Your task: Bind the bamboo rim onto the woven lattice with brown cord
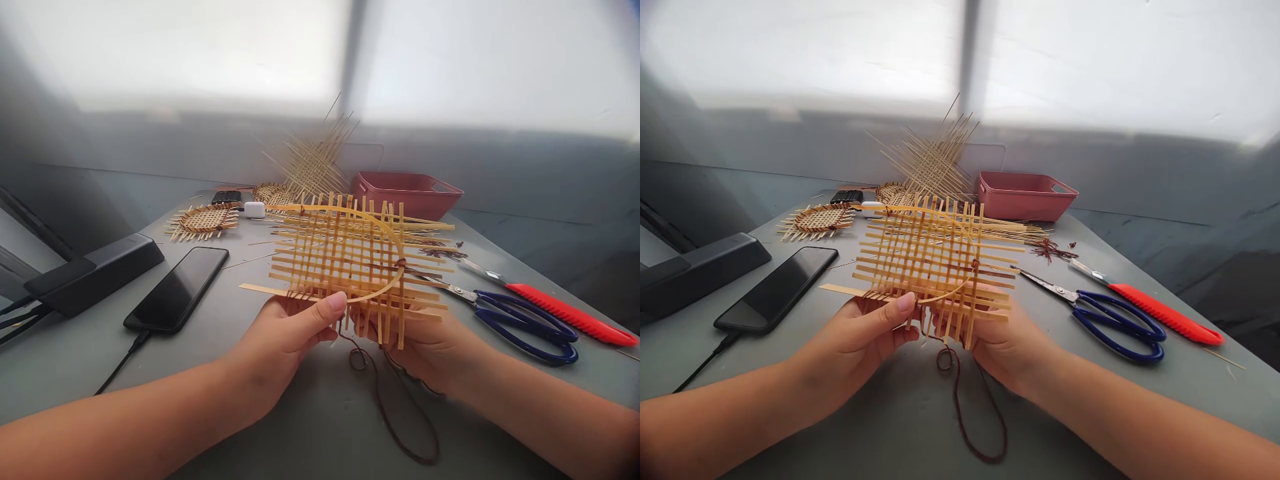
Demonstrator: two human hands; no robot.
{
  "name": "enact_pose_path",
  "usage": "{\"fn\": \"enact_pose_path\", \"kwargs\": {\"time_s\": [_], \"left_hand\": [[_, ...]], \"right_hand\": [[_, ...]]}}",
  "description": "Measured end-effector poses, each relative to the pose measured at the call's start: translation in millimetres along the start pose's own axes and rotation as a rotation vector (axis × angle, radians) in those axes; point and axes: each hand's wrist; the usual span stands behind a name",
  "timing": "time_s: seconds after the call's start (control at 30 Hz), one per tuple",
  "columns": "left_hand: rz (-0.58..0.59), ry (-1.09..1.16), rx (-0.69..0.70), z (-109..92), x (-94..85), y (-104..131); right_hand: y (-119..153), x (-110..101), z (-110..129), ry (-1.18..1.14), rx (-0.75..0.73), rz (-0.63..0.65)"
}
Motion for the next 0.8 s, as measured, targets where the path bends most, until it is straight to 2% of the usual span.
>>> {"fn": "enact_pose_path", "kwargs": {"time_s": [0.5,0.8], "left_hand": [[0.039,0.048,0.014,-1.7,0.2,0.4],[0.001,0.067,0.006,-1.6,-0.2,0.7]], "right_hand": [[1.5,-6.1,-3.1,0.045,-0.041,0.002],[3.0,-8.9,-5.9,0.049,0.088,-0.165]]}}
Point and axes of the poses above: each hand's wrist, its own y-axis away from the middle knuckle, its own x-axis out of the palm, z = x × y, and after that the axes turned 12 degrees about z, right-handed
